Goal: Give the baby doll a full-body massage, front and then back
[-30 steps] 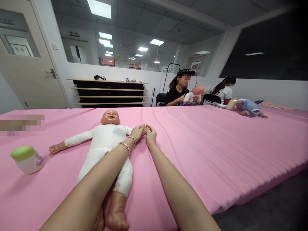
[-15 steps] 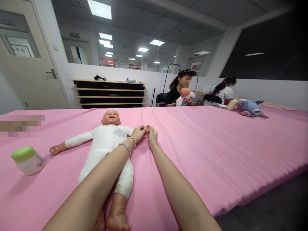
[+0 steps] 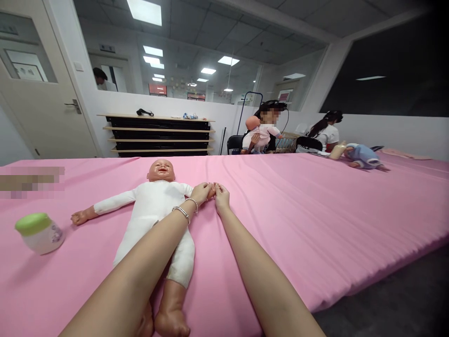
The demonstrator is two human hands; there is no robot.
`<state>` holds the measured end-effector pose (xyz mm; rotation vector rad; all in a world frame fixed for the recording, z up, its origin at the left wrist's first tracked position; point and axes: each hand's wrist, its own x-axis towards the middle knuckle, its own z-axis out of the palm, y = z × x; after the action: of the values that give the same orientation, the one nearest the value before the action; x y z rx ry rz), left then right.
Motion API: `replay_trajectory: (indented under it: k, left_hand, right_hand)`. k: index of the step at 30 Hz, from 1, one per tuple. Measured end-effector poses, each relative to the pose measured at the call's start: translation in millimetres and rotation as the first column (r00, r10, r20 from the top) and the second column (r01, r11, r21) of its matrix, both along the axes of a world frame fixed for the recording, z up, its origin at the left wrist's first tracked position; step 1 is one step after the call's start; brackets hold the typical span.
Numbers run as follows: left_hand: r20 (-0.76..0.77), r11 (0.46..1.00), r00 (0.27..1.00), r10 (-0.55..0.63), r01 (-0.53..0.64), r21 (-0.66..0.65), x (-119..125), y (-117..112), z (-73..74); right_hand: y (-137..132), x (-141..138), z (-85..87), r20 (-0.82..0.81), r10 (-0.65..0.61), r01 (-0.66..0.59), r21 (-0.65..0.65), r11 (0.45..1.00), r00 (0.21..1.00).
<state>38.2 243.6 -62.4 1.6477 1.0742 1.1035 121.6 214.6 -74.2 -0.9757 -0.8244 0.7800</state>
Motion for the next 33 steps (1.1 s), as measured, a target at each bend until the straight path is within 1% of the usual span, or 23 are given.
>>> replay_trajectory:
  k: [3,6,9,11,13,15,19,22,26,29,31,33]
  left_hand:
    - [0.019,0.999,0.999,-0.046,0.046,-0.019,3.1,-1.6,-3.6]
    - [0.040,0.998,0.997,-0.059,0.060,-0.022,3.3,-1.6,-3.9]
    - [0.056,0.998,0.997,-0.053,0.054,-0.025,1.8,-0.2,-2.2]
    - [0.057,0.999,0.998,-0.038,0.040,-0.030,-0.3,1.1,-1.0]
    - [0.050,0.999,0.999,-0.018,0.019,-0.033,-3.1,2.4,-0.2]
    - [0.040,1.000,0.999,0.001,0.001,-0.030,-5.8,3.4,0.5]
    - [0.030,1.000,0.999,0.022,-0.022,-0.016,-6.8,4.6,3.0]
    - [0.028,0.999,0.999,0.030,-0.029,-0.012,-4.1,4.5,5.5]
    - [0.019,0.999,0.999,0.046,-0.046,-0.019,-0.3,2.3,6.5]
    - [0.018,0.996,0.996,0.090,-0.090,-0.021,0.2,1.2,9.2]
    - [0.019,0.995,0.995,0.100,-0.099,-0.021,-1.9,1.0,16.5]
    - [0.020,0.998,0.998,0.066,-0.065,-0.013,-8.2,0.1,30.5]
  right_hand:
    - [1.2,0.0,-1.0,-0.037,0.002,-0.003,-0.015,1.000,0.999]
    - [1.1,-0.2,0.7,-0.079,-0.009,0.007,-0.017,1.000,0.997]
    - [-0.1,0.4,3.0,-0.144,0.059,-0.061,-0.007,0.998,0.988]
    - [-0.7,0.7,3.0,-0.097,0.109,-0.106,0.033,0.994,0.989]
    - [-0.6,0.6,1.6,-0.003,0.119,-0.118,0.073,0.990,0.993]
    - [0.0,0.0,-0.4,0.058,0.094,-0.099,0.082,0.992,0.994]
    - [2.0,-1.5,-3.2,0.125,0.041,-0.047,0.047,0.998,0.991]
    - [4.8,-0.4,-3.9,0.138,-0.014,0.011,0.021,1.000,0.990]
    - [12.3,5.5,-6.0,0.025,-0.073,0.074,-0.036,0.997,0.997]
    - [19.2,12.7,-8.7,-0.101,-0.099,0.092,-0.066,0.994,0.990]
    - [23.0,17.6,-10.3,-0.187,-0.112,0.100,-0.070,0.993,0.976]
    - [25.3,21.6,-11.2,-0.239,-0.119,0.109,-0.053,0.993,0.964]
